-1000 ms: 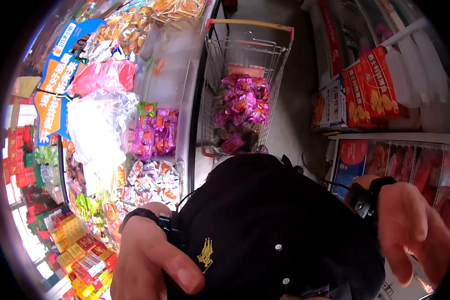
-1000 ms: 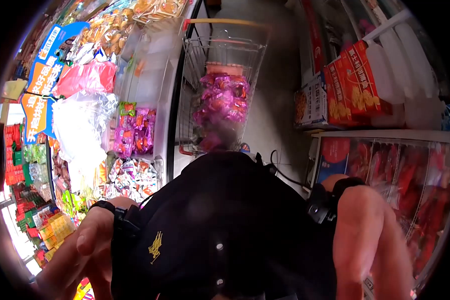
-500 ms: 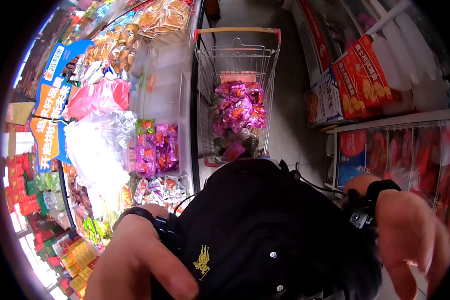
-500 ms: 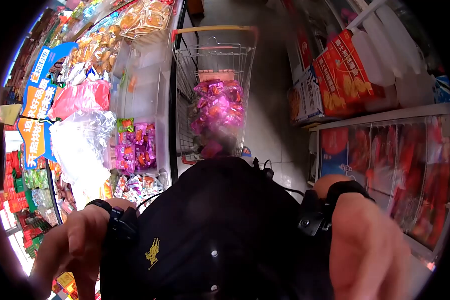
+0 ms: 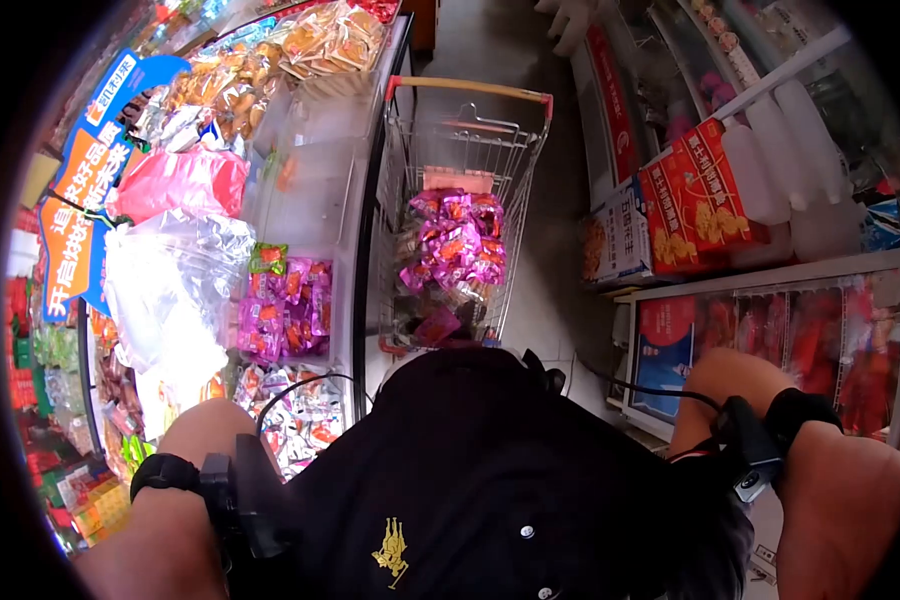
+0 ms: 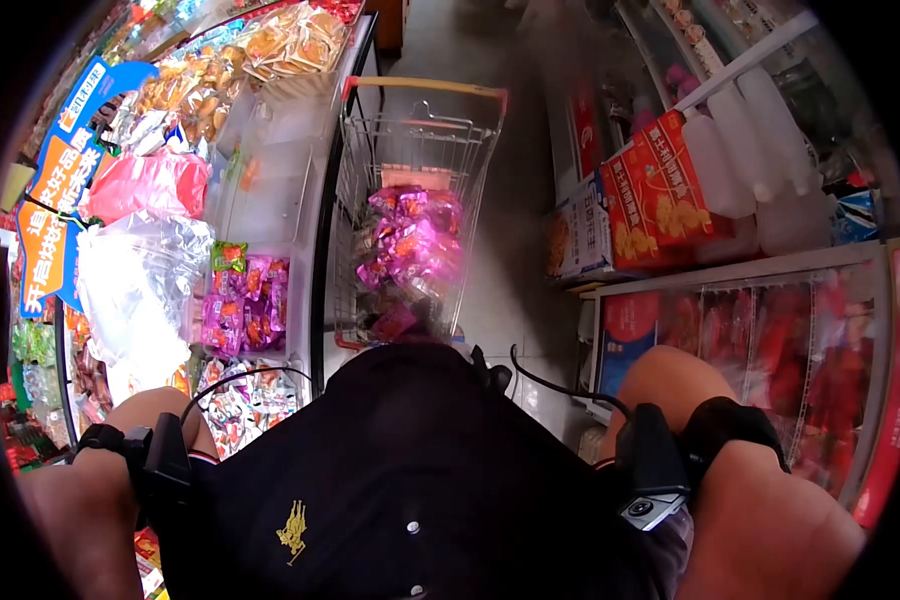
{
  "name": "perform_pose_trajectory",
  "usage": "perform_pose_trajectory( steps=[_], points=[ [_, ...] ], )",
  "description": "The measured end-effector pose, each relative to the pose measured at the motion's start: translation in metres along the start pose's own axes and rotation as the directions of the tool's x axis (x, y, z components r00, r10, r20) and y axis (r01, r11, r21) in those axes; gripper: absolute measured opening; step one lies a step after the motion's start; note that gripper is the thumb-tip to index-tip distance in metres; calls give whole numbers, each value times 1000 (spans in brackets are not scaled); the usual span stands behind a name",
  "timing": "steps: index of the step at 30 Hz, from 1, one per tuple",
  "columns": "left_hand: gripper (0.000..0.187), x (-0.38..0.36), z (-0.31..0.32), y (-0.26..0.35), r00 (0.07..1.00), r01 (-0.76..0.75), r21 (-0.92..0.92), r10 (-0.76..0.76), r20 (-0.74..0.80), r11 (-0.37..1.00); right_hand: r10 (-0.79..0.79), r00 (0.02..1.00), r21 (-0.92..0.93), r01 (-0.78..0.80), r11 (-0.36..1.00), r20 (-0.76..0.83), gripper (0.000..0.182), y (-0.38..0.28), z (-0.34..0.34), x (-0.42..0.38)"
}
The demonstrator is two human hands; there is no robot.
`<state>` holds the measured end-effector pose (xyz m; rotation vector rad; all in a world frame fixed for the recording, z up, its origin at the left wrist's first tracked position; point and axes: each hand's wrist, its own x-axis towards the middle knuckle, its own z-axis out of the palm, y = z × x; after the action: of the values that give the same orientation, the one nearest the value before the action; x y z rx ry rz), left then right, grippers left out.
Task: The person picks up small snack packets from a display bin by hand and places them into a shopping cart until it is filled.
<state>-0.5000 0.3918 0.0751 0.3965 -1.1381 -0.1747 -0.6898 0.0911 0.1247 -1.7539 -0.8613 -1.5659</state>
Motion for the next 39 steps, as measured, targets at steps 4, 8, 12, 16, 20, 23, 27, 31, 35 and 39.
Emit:
perform_pose_trajectory(
  steps=[4, 8, 12, 16, 20, 23, 27, 31, 35, 39],
  points=[
    [27, 3, 6, 6, 999, -18, -35, 19, 32, 999, -16, 1000, 27, 17, 999, -19, 45, 0, -1, 7],
    [32, 7, 9, 5, 994, -43, -103, 53, 93, 994, -74, 996, 61, 76, 995, -44, 44, -8, -10, 10],
    [37, 12, 14, 4, 991, -43, -160, 63, 120, 986, -84, 994, 91, 90, 992, -72, 43, -1, -12, 3],
    [42, 20, 22, 1, 988, -21, -214, 53, 144, 977, -69, 994, 125, 80, 989, -89, 43, 2, -15, 1],
    [47, 33, 29, -3, 980, 22, -330, 45, 192, 944, -58, 992, 140, 74, 987, -110, 42, 4, -17, 1],
    [51, 54, 34, -17, 960, 127, -569, 44, 276, 812, -36, 987, 158, 62, 986, -159, 41, 7, -20, 3],
    [56, 66, 48, -55, 880, 434, -894, 160, 447, 113, -27, 976, 162, 63, 985, -218, 41, 12, -23, 1],
    [56, 50, 56, -91, 844, 503, -822, 357, 401, -267, 43, 990, 256, -6, 967, -137, 39, 13, -35, -16],
    [70, 36, 63, -80, 844, -17, -95, -65, 533, -995, 99, 985, 591, -164, 790, 142, 42, 19, -79, -23],
    [80, 35, 89, -79, 848, -158, -92, -183, 498, -983, 332, 932, 419, -363, 832, 147, 41, -15, -90, -21]
  ],
)
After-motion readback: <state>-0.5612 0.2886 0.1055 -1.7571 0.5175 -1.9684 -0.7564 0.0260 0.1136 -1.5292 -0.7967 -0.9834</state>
